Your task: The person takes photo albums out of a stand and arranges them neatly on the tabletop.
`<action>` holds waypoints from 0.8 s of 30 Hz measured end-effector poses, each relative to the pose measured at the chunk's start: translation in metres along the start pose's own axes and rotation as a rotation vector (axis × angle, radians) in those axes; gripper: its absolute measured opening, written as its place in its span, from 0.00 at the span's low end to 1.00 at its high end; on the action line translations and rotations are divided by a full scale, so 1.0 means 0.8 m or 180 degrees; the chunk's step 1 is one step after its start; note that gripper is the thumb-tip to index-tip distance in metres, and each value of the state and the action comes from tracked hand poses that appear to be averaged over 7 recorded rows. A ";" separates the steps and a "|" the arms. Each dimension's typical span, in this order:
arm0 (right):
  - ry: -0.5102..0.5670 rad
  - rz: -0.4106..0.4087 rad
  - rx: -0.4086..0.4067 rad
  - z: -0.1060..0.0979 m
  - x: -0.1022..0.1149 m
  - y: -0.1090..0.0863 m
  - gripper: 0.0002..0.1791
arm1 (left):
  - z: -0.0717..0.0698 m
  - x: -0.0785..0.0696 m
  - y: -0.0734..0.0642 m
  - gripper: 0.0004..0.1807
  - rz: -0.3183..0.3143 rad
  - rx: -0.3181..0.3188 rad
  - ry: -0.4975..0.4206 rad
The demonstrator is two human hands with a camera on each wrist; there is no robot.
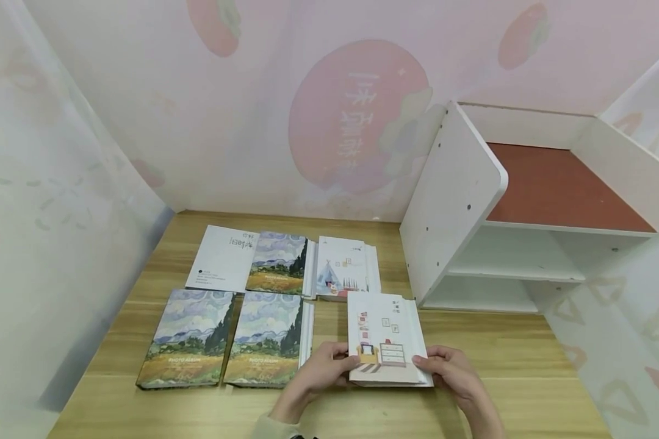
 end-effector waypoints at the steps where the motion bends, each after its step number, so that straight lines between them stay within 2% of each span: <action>1: -0.0004 -0.0007 0.0018 0.002 0.000 0.001 0.26 | -0.002 0.000 -0.001 0.12 -0.0003 0.0000 -0.0012; 9: -0.0059 0.0039 0.0123 0.015 -0.002 0.005 0.28 | -0.012 0.001 -0.005 0.12 -0.0008 -0.0017 -0.0088; 16: -0.0210 -0.0122 0.0105 0.036 0.020 -0.012 0.17 | -0.026 -0.003 -0.013 0.13 0.0019 -0.0069 -0.0012; 24: -0.0454 -0.0160 0.0393 0.062 0.029 -0.002 0.14 | -0.055 -0.009 -0.019 0.11 -0.0023 -0.0110 0.0216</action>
Point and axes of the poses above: each hand's wrist, its own y-axis towards the middle knuckle, its own z-axis out of the palm, x = y × z, the point moved 8 cm from there along y, towards the middle knuckle, and after that the axes turned 11 degrees about -x, right-handed, at the moved point
